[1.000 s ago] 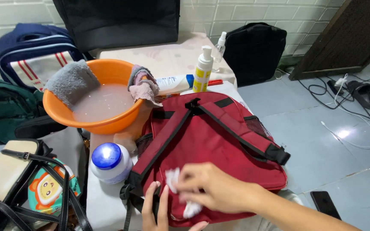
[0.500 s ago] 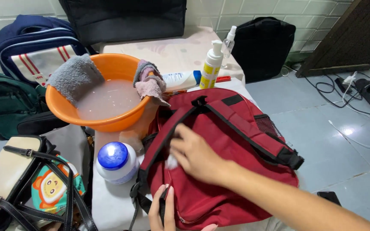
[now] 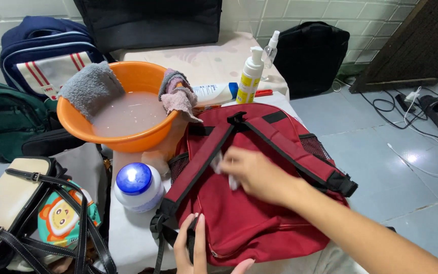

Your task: Spraying a backpack with cleaning solution and wiping it down with a cloth to clean the surface.

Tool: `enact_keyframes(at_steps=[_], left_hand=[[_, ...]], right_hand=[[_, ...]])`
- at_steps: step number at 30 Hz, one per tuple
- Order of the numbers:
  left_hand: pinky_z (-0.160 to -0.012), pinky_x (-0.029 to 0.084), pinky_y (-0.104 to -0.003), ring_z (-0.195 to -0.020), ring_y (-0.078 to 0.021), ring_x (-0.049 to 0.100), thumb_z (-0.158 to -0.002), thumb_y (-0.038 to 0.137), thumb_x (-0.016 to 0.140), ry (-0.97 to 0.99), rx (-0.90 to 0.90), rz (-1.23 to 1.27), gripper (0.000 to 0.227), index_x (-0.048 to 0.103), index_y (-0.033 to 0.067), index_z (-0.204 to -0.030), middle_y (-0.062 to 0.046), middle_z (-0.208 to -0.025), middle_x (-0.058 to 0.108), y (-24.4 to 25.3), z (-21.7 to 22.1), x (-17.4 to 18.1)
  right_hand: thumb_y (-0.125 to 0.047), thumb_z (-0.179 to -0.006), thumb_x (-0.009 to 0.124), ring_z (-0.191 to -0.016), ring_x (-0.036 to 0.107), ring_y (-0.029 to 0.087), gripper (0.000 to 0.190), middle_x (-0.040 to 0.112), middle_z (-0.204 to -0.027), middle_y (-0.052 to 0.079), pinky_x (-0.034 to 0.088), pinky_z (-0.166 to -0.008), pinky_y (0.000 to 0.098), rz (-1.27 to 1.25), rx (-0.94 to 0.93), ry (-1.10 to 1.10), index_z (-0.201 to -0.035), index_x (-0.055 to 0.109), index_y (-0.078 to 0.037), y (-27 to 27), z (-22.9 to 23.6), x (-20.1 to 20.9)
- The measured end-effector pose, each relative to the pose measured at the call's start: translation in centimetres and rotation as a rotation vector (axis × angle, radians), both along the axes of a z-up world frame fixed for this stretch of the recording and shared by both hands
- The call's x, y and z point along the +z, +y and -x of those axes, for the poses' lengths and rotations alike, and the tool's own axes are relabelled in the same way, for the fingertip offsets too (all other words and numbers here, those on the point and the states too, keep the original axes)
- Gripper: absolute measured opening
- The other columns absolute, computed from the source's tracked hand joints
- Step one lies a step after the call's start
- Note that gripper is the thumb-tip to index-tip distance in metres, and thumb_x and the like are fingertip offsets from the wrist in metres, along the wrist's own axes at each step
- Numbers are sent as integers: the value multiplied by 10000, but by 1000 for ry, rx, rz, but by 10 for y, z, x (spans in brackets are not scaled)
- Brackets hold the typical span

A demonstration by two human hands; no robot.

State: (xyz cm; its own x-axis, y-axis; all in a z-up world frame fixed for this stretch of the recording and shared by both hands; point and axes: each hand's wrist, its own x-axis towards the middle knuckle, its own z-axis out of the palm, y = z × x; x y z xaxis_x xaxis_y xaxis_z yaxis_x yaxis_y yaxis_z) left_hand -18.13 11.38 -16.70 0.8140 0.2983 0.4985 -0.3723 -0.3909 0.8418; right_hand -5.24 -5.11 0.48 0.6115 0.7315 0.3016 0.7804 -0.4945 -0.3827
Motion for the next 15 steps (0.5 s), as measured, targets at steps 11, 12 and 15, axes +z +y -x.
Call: enact_keyframes(at_steps=[11, 12, 15], left_hand=[[-478, 624, -275, -850, -223, 773, -574, 532, 905, 127, -16, -562, 1096, 454, 105, -1477, -117, -1439, 520, 26, 7, 80], [-478, 624, -275, -850, -223, 773, -574, 532, 905, 131, -9, -560, 1096, 454, 105, -1477, -117, -1439, 520, 24, 6, 82], [-500, 607, -347, -755, -271, 746, -565, 632, 874, 173, 48, -704, 1078, 497, 152, -1454, -92, -1432, 528, 24, 10, 93]], right_hand=[[39, -837, 580, -814, 608, 255, 335, 592, -1048, 90, 516, -741, 375, 15, 53, 415, -1150, 677, -31, 8, 84, 36], [39, -837, 580, -814, 608, 255, 335, 592, -1048, 90, 516, -741, 375, 19, 61, 417, -1150, 677, -31, -7, 77, 36], [108, -686, 608, -848, 665, 179, 561, 676, -1042, 11, 561, -768, 284, 263, 52, 396, -1137, 792, -171, -47, 47, 28]])
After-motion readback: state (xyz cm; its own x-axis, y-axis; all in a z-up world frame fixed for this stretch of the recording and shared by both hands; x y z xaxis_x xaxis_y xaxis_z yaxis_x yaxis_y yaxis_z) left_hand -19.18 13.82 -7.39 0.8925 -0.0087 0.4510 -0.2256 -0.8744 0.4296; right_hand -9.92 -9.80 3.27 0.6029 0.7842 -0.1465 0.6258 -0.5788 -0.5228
